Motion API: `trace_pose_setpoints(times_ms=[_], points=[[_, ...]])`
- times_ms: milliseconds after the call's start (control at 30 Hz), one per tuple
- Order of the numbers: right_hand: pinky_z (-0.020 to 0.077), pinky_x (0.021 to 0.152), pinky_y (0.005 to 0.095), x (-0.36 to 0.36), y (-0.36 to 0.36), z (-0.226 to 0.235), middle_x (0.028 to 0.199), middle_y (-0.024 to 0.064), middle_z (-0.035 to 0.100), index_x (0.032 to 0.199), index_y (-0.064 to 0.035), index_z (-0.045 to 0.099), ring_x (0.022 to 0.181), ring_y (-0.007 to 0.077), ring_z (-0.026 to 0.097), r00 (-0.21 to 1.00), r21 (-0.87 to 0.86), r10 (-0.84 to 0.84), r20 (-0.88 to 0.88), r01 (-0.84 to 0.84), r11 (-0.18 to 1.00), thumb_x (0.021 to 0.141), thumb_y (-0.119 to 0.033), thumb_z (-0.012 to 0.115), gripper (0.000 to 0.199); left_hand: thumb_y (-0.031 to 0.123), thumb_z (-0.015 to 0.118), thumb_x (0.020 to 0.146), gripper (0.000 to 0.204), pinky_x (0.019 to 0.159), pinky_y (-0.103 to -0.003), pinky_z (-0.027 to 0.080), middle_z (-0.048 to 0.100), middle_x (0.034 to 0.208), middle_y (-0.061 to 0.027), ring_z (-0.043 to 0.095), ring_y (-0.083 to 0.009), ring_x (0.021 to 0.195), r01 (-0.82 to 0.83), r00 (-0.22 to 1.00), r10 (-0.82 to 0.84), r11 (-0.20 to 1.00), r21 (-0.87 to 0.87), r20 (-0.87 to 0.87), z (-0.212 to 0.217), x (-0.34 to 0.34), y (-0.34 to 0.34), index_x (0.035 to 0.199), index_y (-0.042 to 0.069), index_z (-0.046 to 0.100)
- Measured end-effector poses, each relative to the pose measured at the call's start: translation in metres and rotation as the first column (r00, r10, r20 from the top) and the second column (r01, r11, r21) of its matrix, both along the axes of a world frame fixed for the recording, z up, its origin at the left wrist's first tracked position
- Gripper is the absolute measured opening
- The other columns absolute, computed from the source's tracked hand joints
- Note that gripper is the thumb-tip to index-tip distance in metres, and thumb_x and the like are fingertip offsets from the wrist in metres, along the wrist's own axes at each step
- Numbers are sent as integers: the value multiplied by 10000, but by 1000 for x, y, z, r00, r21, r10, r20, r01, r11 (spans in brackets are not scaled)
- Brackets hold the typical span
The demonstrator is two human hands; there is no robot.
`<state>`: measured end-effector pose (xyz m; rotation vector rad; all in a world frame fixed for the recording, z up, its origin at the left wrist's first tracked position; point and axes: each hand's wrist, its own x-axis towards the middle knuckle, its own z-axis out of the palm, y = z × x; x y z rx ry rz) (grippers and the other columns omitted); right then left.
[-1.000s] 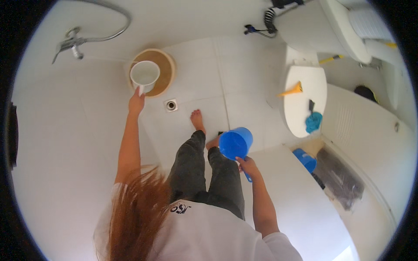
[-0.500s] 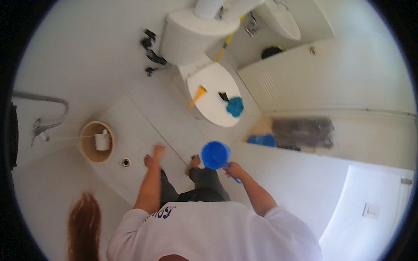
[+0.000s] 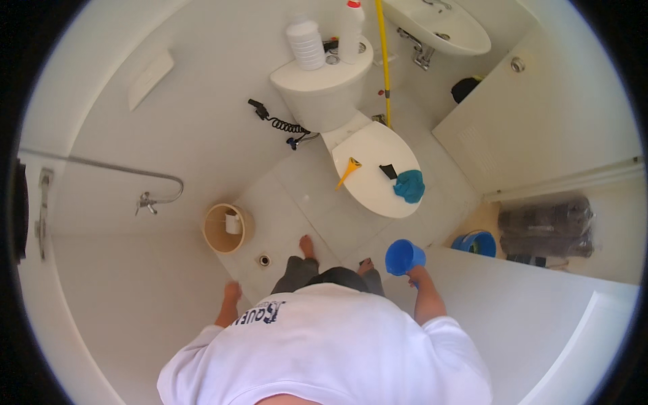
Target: The person mops a tiled bathroom floor using a squeegee and pours water from a dipper to rinse the surface near a floor drain.
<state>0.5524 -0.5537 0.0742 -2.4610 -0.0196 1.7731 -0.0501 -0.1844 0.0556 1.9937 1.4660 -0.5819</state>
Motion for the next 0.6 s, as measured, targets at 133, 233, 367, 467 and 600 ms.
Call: trace_pose_setpoints(times_ms=[133,233,367,467,600], points=[[482,475,363,9,2,-25,676,159,603,817,47,592,549,233,587,976,-49,161,-149,-170,984,806,-181,562,230,179,378,834,252,519,-336,472,568,621,-127,590,-216,591,-617,786,537,704,-352,-306,42,-73,-82,717,48,559],[461,472,357,17,42,-6,678,144,592,840,29,564,524,221,563,980,-77,-34,-197,19,997,818,-197,544,228,181,387,826,242,517,-346,471,564,611,-126,587,-224,578,-582,812,492,721,-376,-314,51,-97,-79,720,48,559],[452,469,345,6,78,21,660,124,571,888,38,518,495,205,542,945,121,-298,-135,314,942,825,-199,536,246,184,400,816,229,516,-360,470,559,598,-126,582,-234,560,466,875,-447,882,71,-187,43,-69,49,723,47,559],[452,471,334,-7,93,17,647,118,564,904,39,510,492,197,537,934,182,-320,-159,346,920,827,-197,538,250,317,385,844,363,672,-414,440,606,817,-159,572,-300,757,-403,915,395,909,-107,-89,33,-1,179,860,13,583],[445,457,322,-30,61,8,640,116,567,865,38,524,486,191,535,945,116,-316,-85,325,939,830,-198,537,238,350,405,873,403,737,-376,417,587,917,-186,555,-284,839,-135,903,52,976,168,427,62,216,279,953,-15,555]])
